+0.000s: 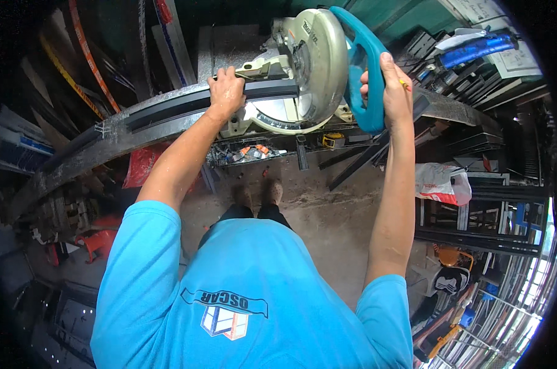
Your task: The person measures and cuts black window frame profiles using a miter saw. They first fit a profile into a larger frame to check dimensions, then measure and mark the profile with a tape measure and pencil. Finally, they use the miter saw to cut the profile to the required length.
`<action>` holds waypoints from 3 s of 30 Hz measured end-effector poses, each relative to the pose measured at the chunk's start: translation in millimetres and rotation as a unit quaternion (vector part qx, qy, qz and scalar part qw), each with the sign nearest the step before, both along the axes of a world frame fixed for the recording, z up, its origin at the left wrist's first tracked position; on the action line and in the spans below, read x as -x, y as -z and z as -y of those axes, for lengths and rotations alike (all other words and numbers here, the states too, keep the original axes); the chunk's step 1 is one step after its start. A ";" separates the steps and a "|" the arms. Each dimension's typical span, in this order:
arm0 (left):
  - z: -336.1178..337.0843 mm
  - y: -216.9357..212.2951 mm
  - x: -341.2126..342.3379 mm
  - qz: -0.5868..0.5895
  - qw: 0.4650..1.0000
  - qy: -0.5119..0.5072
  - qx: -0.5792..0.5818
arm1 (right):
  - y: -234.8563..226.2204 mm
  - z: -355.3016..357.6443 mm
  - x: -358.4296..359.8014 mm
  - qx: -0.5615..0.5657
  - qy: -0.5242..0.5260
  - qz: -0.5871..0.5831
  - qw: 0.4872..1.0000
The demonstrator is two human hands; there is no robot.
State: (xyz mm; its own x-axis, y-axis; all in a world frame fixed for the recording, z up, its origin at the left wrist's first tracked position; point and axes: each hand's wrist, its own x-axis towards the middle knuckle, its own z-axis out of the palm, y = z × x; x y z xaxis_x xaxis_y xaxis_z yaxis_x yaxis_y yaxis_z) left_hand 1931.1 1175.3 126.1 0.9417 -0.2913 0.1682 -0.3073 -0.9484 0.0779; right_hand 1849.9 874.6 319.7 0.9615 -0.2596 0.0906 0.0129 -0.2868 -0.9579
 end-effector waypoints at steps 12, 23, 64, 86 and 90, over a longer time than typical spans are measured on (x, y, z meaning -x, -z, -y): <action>2.4 -1.6 1.0 0.012 1.000 -0.002 -0.011 | 16.0 -1.6 12.4 0.005 0.004 0.006 1.000; 5.3 -5.0 2.6 0.009 0.999 -0.009 -0.033 | 39.0 -1.7 22.4 -0.020 0.011 0.046 0.999; 6.8 -3.3 2.0 0.023 0.998 -0.009 -0.054 | 62.0 -7.6 38.6 -0.044 0.018 0.086 0.995; 6.3 -4.2 2.0 0.021 0.995 -0.015 -0.094 | 79.9 -6.2 43.8 -0.068 0.017 0.089 0.994; 8.3 -7.1 3.0 0.020 0.996 -0.014 -0.088 | 97.2 -4.9 47.5 -0.066 0.021 0.095 0.993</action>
